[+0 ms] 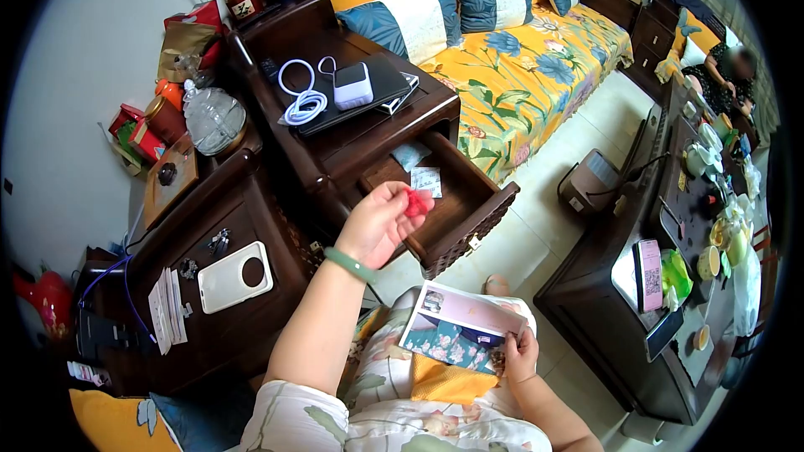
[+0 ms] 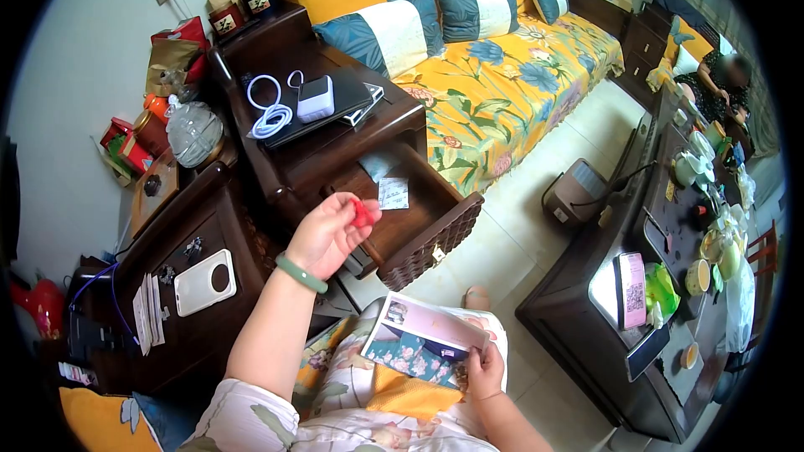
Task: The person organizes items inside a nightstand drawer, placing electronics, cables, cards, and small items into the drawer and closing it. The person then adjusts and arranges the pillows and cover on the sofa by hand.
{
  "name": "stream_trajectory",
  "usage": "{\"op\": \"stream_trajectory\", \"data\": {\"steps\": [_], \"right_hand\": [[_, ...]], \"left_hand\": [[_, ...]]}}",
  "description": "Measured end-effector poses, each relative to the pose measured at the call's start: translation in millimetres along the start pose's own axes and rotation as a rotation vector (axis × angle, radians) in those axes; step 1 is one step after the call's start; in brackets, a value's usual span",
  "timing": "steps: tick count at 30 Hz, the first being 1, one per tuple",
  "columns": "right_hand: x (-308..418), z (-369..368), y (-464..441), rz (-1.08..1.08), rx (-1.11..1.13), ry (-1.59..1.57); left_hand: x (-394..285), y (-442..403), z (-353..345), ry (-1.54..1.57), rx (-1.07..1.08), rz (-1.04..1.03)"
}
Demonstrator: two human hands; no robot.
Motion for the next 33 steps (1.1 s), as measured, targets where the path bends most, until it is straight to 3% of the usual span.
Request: {"op": "stream_trajectory", "data": {"steps": [3, 7, 8, 11, 21, 24, 33], "right_hand": [[-0.1, -1.9, -3.8, -0.046, 0.006, -0.193], [14.1, 6.3, -14.4, -0.364, 0.091, -0.502], [1.5, 11.9, -18.9, -0.377, 0.085, -0.524], [22.6, 16.6, -14.3, -0.4, 0.037, -0.574], [47.9, 23.6, 11.2, -0.413, 0.036, -0.666], [58.3, 27.2, 16.8, -0.401, 0.044, -0.655], [68.3, 29.0, 19.8, -0.4, 0.099, -0.633]], "left_hand": [[11.4, 30.1, 12.6, 0.042, -0.006, -0.013], [26.0, 63.1, 35.6, 0.119, 0.076, 0.139], [30.6, 69.0, 42.9, 0.181, 0.153, 0.167], [31.5, 91.1, 41.8, 0.306, 0.113, 0.273], [51.2, 103.4, 63.6, 0.35, 0.031, 0.275], [66.2, 106.7, 69.9, -0.047, 0.011, 0.205], [102.2, 128.5, 68.1, -0.429, 0.027, 0.335]]}}
Point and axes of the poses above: each hand's wrist, its own y-axis away from the middle knuckle, its own z-axis out of the back of the hand, x = y × z, the point moved 2 cm from there along -y, towards the middle knuckle, and after that the axes turned 12 degrees about -x, right-handed, at the moved point
